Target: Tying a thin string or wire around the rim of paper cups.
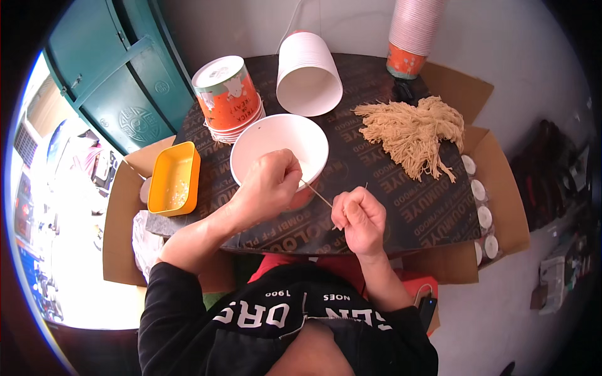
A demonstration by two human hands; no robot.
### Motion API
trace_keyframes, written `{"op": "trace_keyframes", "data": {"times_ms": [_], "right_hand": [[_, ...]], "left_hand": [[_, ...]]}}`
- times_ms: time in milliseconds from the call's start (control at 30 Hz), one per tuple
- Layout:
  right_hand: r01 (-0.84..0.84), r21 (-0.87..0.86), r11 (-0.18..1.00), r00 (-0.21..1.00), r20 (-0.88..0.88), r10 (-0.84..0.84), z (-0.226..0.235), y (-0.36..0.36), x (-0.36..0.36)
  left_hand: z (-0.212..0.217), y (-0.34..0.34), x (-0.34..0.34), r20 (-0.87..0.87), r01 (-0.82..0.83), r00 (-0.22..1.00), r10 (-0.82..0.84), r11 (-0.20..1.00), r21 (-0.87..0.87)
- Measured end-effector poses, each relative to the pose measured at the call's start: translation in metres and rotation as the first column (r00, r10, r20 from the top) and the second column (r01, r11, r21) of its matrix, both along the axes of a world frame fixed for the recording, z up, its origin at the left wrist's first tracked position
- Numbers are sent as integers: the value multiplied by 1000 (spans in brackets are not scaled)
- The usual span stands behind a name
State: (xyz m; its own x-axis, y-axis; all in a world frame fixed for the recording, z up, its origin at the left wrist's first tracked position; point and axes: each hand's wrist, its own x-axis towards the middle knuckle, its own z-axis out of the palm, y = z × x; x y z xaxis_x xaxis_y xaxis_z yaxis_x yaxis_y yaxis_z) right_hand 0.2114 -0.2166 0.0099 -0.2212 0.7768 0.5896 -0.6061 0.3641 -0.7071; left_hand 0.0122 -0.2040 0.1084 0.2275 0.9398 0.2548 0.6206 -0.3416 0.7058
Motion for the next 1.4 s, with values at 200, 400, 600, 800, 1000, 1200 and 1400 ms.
{"op": "trace_keyframes", "data": {"times_ms": [200, 400, 600, 800, 1000, 1200, 1400], "right_hand": [[58, -220, 974, 965, -237, -111, 16, 19, 17], [85, -321, 943, 972, -183, -150, 26, 31, 32], [148, -367, 919, 968, -135, -210, 46, 16, 39], [-21, -338, 941, 993, -118, -21, 59, -5, 22], [-345, -408, 845, 922, -314, 225, 57, -1, -7], [-444, -361, 820, 843, -477, 247, 53, 9, -15], [-533, -285, 797, 761, -573, 304, 45, 7, -21]], "left_hand": [[27, 8, -33, 4, 240, 971, -240, 968, -77], [18, 45, -81, -683, 343, 730, -25, 878, 334], [24, 8, -74, -654, 338, 756, -35, 876, 344], [9, -18, -39, -652, 393, 756, -59, 838, 378], [-9, -9, -3, -406, 222, 911, 70, 747, 626], [-33, -37, 6, 29, 111, 983, -180, 715, 690], [-72, -60, 17, 457, 181, 885, -87, 969, -166]]}}
